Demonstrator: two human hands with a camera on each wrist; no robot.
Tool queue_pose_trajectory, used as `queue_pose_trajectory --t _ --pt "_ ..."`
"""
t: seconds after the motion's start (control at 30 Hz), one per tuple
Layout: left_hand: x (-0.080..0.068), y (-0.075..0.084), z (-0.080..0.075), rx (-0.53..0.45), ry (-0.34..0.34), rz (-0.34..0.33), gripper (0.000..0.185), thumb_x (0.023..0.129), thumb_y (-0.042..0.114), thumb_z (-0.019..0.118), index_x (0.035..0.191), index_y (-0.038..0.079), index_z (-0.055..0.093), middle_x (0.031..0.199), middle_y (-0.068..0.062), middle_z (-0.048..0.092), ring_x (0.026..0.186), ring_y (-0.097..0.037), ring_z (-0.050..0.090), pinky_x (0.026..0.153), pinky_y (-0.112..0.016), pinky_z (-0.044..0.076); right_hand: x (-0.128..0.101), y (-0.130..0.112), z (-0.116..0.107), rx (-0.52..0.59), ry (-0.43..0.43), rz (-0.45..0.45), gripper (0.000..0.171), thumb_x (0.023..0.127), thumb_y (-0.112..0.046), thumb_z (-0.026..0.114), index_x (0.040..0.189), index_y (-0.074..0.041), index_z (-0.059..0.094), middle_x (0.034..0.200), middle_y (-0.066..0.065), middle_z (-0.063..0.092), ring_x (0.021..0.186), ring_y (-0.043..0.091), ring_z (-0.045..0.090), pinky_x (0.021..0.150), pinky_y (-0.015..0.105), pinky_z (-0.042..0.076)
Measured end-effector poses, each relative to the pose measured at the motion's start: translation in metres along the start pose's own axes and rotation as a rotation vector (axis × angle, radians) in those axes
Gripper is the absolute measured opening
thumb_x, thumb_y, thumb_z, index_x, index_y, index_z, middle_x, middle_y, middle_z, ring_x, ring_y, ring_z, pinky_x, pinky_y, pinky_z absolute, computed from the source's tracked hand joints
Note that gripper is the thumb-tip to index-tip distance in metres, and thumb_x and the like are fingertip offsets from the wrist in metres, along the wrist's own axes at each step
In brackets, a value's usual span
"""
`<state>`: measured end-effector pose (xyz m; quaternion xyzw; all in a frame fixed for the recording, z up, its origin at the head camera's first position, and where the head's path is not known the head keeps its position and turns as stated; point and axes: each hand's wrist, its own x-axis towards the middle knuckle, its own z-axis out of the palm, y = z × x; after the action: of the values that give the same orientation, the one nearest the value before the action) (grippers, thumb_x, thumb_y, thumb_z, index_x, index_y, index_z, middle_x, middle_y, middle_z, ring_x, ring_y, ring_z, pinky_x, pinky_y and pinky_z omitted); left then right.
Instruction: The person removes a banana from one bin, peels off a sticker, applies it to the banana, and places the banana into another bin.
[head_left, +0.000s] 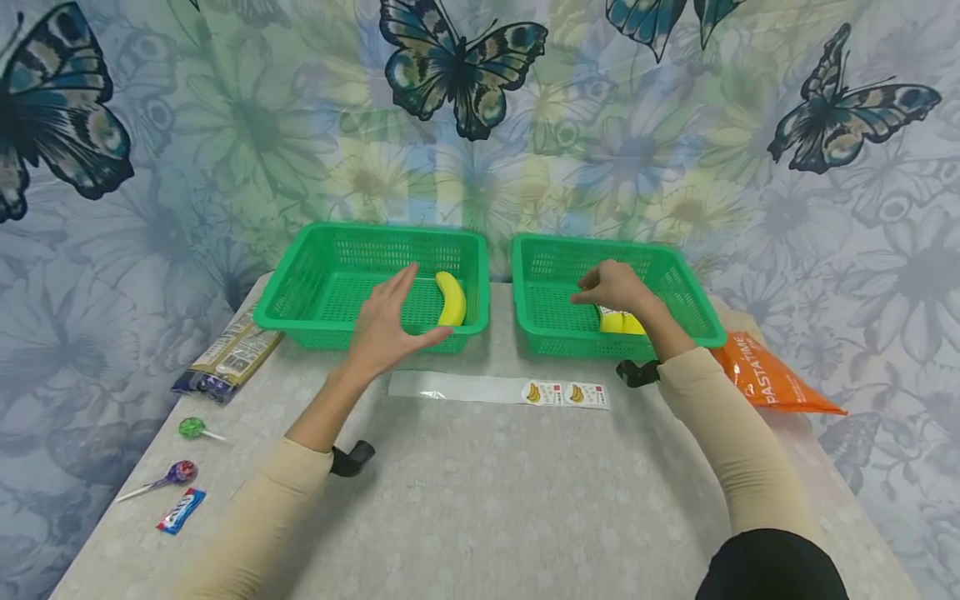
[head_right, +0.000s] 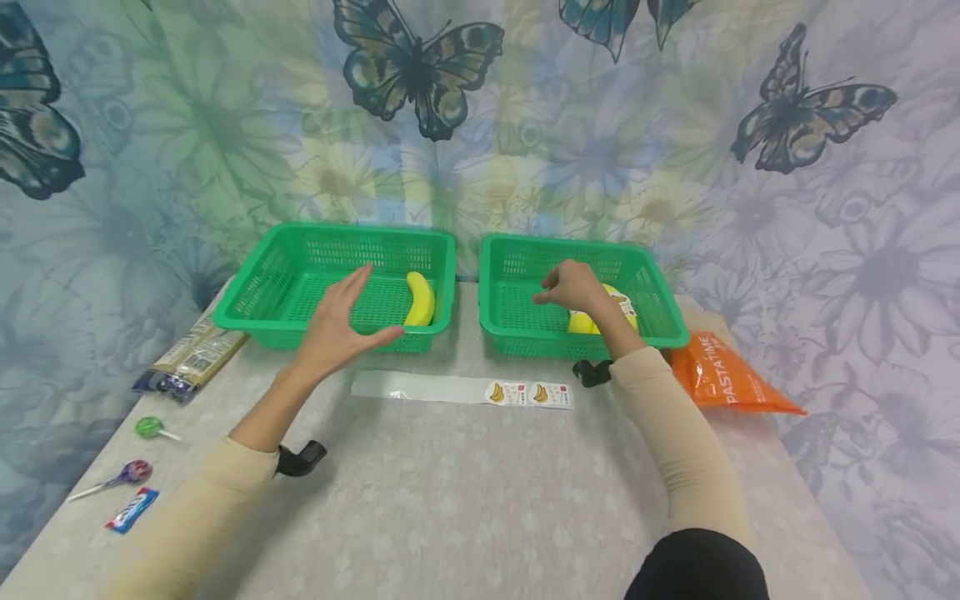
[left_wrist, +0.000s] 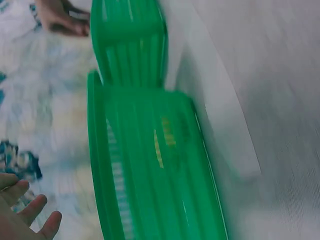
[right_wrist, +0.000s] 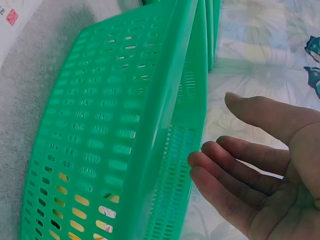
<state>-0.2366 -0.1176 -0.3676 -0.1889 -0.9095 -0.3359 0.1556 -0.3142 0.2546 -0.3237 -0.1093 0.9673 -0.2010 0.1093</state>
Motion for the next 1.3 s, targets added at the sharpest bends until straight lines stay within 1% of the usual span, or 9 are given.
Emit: queue_pose_trajectory --t 0.13,0.3,0.43,0.57,0.73,0.87,1.0,1.13,1.3 --pt "-0.008 -0.031 -0.030 0.068 -0.012 -0.114 0.106 0.077 0.063 0.069 0.158 0.019 0.017 0.162 -0.009 0.024 0.144 -0.043 0.026 0.110 -0.071 0.023 -0.004 -0.005 -0.001 0.000 0.003 -0.008 0.048 0.092 -0.033 0.068 0.127 -0.001 0.063 0.127 0.023 0.063 0.114 0.037 0.061 0.092 0.048 0.054" --pt "-0.023 -0.074 -0.061 0.166 -0.021 -0.230 0.109 0.078 0.067 0.065 0.159 0.020 0.008 0.164 -0.011 0.017 0.144 -0.047 0.021 0.105 -0.078 0.018 -0.007 -0.011 0.003 0.009 -0.008 -0.027 0.049 0.091 -0.034 0.069 0.126 -0.001 0.064 0.126 0.022 0.064 0.115 0.036 0.061 0.094 0.048 0.053" --pt "-0.033 -0.108 -0.079 0.206 -0.025 -0.302 0.106 0.082 0.068 0.060 0.159 0.018 0.008 0.162 -0.018 0.019 0.144 -0.049 0.017 0.103 -0.082 0.013 -0.009 -0.017 0.006 -0.005 -0.008 -0.034 0.048 0.089 -0.033 0.070 0.125 -0.001 0.065 0.123 0.022 0.066 0.113 0.035 0.062 0.093 0.048 0.054" --pt "-0.038 -0.132 -0.091 0.193 -0.041 -0.353 0.103 0.085 0.068 0.057 0.159 0.017 0.006 0.162 -0.020 0.015 0.145 -0.052 0.013 0.102 -0.082 0.012 -0.011 -0.023 0.007 -0.007 -0.009 -0.020 0.048 0.089 -0.034 0.070 0.125 -0.002 0.065 0.121 0.020 0.067 0.111 0.034 0.063 0.092 0.047 0.054" --pt "-0.039 -0.148 -0.097 0.071 -0.117 -0.418 0.105 0.086 0.069 0.055 0.157 0.024 -0.008 0.165 -0.012 -0.005 0.145 -0.054 0.006 0.103 -0.081 0.013 -0.014 -0.028 0.011 -0.001 -0.013 -0.023 0.048 0.089 -0.033 0.071 0.125 -0.002 0.064 0.119 0.020 0.068 0.110 0.034 0.063 0.091 0.046 0.054" --pt "-0.037 -0.155 -0.097 -0.006 -0.168 -0.449 0.107 0.084 0.072 0.054 0.154 0.030 -0.016 0.164 -0.003 -0.016 0.148 -0.048 -0.002 0.105 -0.079 0.012 -0.015 -0.030 0.013 0.004 -0.012 -0.040 0.048 0.088 -0.033 0.072 0.124 -0.002 0.065 0.117 0.019 0.069 0.108 0.032 0.065 0.088 0.045 0.055" --pt "-0.034 -0.162 -0.094 -0.055 -0.185 -0.456 0.108 0.085 0.070 0.055 0.153 0.029 -0.018 0.163 -0.001 -0.019 0.150 -0.044 -0.007 0.108 -0.077 0.011 -0.016 -0.033 0.015 0.011 -0.012 -0.059 0.048 0.087 -0.032 0.073 0.124 -0.002 0.066 0.116 0.018 0.070 0.106 0.031 0.066 0.087 0.045 0.056" --pt "-0.032 -0.168 -0.091 -0.086 -0.187 -0.461 0.107 0.087 0.067 0.056 0.153 0.026 -0.018 0.163 -0.005 -0.018 0.150 -0.043 -0.008 0.110 -0.075 0.010 -0.016 -0.038 0.015 0.017 -0.014 -0.076 0.048 0.087 -0.032 0.073 0.125 -0.003 0.065 0.116 0.018 0.070 0.105 0.031 0.066 0.088 0.045 0.056" --pt "-0.031 -0.173 -0.088 -0.064 -0.176 -0.459 0.108 0.087 0.068 0.054 0.155 0.022 -0.015 0.164 -0.006 -0.016 0.149 -0.045 -0.005 0.109 -0.076 0.011 -0.017 -0.044 0.016 0.025 -0.027 -0.073 0.049 0.087 -0.032 0.074 0.125 -0.004 0.065 0.117 0.017 0.070 0.107 0.030 0.066 0.088 0.044 0.056"
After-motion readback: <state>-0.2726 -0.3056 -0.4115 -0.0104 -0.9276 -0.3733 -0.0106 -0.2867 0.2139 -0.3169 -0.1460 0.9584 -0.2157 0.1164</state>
